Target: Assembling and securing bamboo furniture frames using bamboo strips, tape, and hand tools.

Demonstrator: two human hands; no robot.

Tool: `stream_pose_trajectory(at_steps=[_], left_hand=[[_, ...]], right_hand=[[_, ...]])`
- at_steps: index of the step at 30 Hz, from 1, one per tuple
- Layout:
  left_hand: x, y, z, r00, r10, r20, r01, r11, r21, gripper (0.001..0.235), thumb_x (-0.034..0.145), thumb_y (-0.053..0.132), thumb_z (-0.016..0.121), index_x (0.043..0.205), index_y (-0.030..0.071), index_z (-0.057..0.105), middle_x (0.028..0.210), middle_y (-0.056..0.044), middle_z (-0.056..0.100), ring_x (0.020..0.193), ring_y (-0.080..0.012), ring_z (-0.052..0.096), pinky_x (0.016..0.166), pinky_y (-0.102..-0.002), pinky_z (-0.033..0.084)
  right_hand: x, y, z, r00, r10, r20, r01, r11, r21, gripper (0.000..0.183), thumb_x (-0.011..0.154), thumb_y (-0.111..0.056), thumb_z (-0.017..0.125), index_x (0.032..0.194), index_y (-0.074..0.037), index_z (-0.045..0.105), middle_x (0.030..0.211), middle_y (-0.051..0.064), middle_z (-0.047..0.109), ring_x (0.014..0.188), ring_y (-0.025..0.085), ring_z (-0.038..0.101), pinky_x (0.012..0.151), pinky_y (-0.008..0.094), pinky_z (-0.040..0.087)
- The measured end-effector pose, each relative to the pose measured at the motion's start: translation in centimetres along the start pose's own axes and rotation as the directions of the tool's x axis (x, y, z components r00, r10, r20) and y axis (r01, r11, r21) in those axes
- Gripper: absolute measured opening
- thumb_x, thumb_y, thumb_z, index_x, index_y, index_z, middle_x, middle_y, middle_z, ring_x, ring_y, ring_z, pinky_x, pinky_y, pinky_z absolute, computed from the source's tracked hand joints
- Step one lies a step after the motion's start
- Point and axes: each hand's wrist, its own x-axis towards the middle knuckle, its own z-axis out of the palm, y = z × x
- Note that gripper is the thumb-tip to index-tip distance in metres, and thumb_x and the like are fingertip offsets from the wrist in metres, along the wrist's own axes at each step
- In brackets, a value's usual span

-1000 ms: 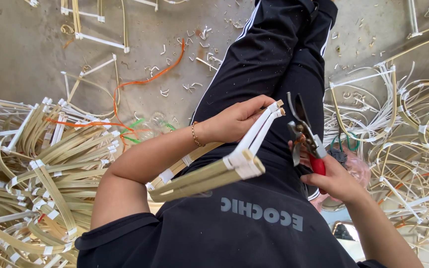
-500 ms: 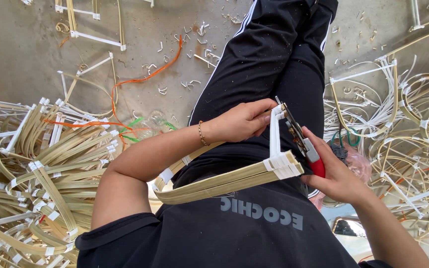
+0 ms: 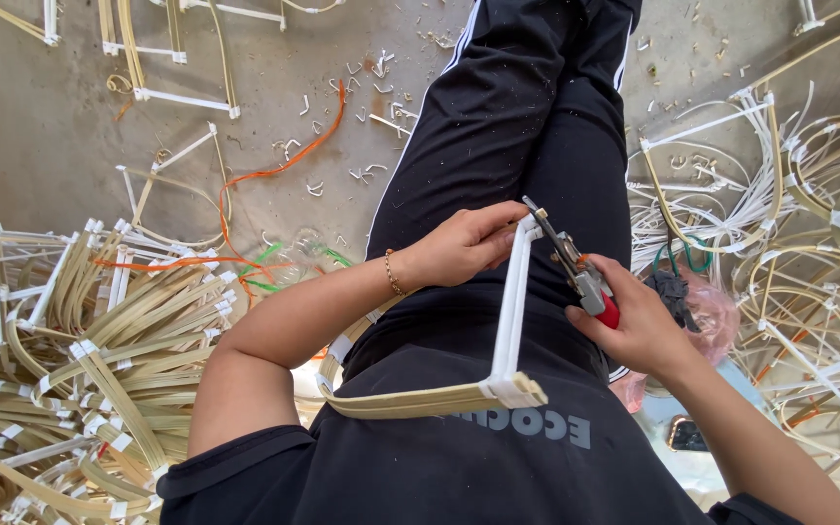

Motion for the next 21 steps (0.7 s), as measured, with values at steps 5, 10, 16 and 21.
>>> stream_pose_trajectory(at_steps=[5, 10, 16, 21], left_hand=[[0.0, -2.9, 0.1, 0.998, -0.062, -0.027, 0.06, 0.996, -0.064, 0.026, 0.109, 0.012, 0.052, 0.134, 0.008, 0.059, 0.071, 0.005, 0.053, 0.062, -0.0031, 0.048, 0.057, -0.023, 0.044], [-0.2, -4.6, -0.1, 0.996, -0.079, -0.027, 0.078, 0.995, -0.056, 0.029, 0.108, 0.012, 0.049, 0.136, 0.008, 0.057, 0.072, 0.006, 0.052, 0.06, -0.0021, 0.046, 0.055, -0.021, 0.044], [-0.8, -2.7, 1.7, 0.993, -0.122, -0.009, 0.119, 0.98, -0.158, 0.029, 0.11, 0.014, 0.049, 0.138, 0.008, 0.056, 0.073, 0.006, 0.051, 0.062, -0.0022, 0.044, 0.055, -0.02, 0.042], [1.9, -7.6, 1.5, 0.976, -0.207, 0.069, 0.218, 0.944, -0.246, 0.029, 0.11, 0.016, 0.048, 0.136, 0.007, 0.057, 0.07, 0.005, 0.051, 0.058, -0.0036, 0.044, 0.052, -0.021, 0.041]], right_hand=[[1.7, 1.1, 1.7, 0.998, -0.048, -0.051, 0.049, 0.999, 0.021, 0.058, 0.079, -0.026, 0.072, 0.132, -0.008, 0.055, 0.109, 0.017, 0.069, 0.102, 0.038, 0.069, 0.086, 0.043, 0.053], [1.8, 0.4, 1.6, 0.995, -0.052, -0.086, 0.051, 0.999, -0.012, 0.052, 0.076, -0.019, 0.071, 0.126, -0.009, 0.06, 0.108, 0.015, 0.07, 0.102, 0.037, 0.069, 0.085, 0.042, 0.055], [-1.8, 0.3, 1.3, 0.997, 0.072, -0.029, -0.07, 0.996, 0.055, 0.065, 0.072, -0.017, 0.074, 0.133, -0.007, 0.056, 0.113, 0.013, 0.068, 0.105, 0.033, 0.067, 0.088, 0.04, 0.051], [-1.0, 2.0, 2.7, 0.964, 0.252, 0.082, -0.264, 0.933, 0.244, 0.057, 0.074, -0.021, 0.078, 0.128, -0.01, 0.061, 0.1, 0.006, 0.073, 0.095, 0.017, 0.07, 0.088, 0.033, 0.052]])
